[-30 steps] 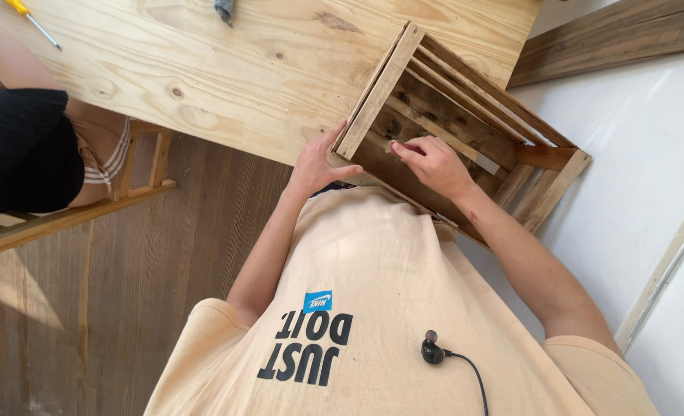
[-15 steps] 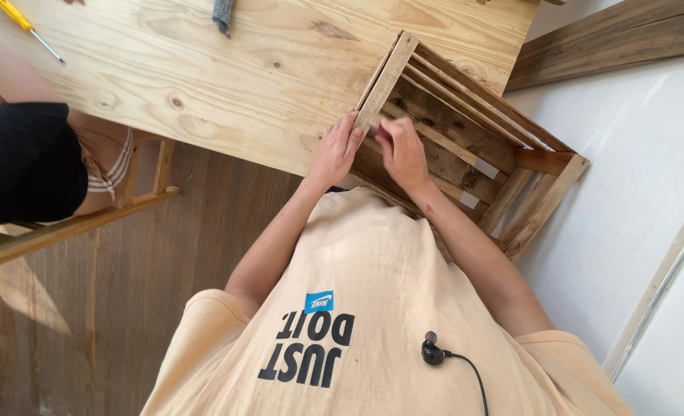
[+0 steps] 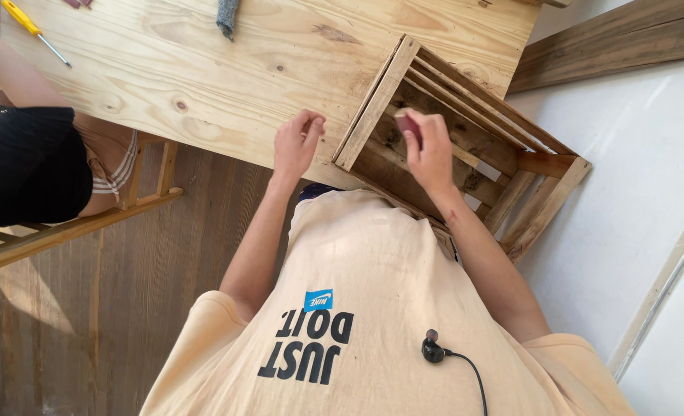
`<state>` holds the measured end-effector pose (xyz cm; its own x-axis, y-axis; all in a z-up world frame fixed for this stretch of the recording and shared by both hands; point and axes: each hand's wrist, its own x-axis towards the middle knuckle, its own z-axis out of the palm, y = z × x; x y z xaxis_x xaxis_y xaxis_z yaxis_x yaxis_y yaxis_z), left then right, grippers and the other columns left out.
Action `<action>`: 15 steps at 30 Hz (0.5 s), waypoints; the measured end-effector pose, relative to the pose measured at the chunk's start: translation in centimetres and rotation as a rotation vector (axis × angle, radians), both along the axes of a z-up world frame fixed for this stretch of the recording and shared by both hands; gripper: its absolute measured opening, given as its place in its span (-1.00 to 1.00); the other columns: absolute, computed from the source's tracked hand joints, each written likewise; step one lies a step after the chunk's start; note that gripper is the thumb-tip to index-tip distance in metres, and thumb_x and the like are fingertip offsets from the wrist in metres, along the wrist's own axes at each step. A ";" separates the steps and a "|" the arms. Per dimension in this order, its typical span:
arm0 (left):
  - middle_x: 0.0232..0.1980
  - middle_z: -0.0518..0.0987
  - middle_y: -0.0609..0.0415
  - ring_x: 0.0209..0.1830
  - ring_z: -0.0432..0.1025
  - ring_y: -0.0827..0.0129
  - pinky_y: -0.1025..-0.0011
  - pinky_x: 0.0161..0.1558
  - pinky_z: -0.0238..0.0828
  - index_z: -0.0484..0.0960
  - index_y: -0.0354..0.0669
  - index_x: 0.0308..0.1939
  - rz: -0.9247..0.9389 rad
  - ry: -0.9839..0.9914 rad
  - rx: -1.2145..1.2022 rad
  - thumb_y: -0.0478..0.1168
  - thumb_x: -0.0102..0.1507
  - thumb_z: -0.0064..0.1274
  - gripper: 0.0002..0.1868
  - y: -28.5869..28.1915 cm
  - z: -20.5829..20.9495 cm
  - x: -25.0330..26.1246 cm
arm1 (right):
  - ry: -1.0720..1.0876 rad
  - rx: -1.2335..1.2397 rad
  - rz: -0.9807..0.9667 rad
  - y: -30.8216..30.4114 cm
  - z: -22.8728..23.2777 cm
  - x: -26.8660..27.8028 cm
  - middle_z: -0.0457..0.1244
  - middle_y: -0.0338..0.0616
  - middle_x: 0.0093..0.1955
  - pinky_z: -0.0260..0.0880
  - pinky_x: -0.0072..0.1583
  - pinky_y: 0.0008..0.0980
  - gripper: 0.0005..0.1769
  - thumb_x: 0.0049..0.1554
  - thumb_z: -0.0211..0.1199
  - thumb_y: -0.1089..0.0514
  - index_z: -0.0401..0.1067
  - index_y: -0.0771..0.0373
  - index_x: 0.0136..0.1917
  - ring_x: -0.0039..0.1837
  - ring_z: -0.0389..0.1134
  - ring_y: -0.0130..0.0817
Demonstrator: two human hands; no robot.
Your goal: The person sands the surface and inner slats of a wooden crate using a sanding block, then turns the crate over to sand the bottom and other sides.
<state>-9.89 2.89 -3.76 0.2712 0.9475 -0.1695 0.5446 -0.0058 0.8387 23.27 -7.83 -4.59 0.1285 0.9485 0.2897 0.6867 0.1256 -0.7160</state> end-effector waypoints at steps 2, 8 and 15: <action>-0.17 0.87 0.26 -0.11 0.79 0.31 0.25 0.02 0.77 0.91 0.22 0.15 -0.039 0.040 -0.010 0.07 0.58 0.36 -0.83 -0.3 -1.5 0.1 | 0.132 -0.096 -0.069 -0.8 2.1 1.0 0.36 0.15 0.30 0.62 0.27 0.13 -0.60 0.63 0.33 0.21 0.49 0.17 0.68 0.26 0.52 0.23; 0.06 0.87 0.25 0.04 0.75 0.24 0.16 0.14 0.77 0.81 0.33 0.42 -0.199 -0.048 0.230 0.08 0.45 0.54 -0.54 -3.8 5.8 7.2 | 0.723 -0.131 -0.298 -2.9 5.5 1.5 0.39 -0.05 0.28 0.70 0.08 -0.28 -0.47 0.61 0.44 0.16 0.29 0.12 0.71 0.14 0.54 -0.30; 0.34 0.81 -0.21 0.37 0.73 -0.37 -0.36 0.30 0.70 0.32 0.17 0.86 -0.543 -0.044 0.103 0.03 0.59 0.27 -0.22 -5.1 9.7 14.4 | 0.891 -0.023 -0.264 -3.7 9.7 -2.0 0.32 -0.13 0.27 0.64 0.09 -0.46 -0.24 0.48 0.65 0.23 0.12 0.12 0.63 0.13 0.56 -0.43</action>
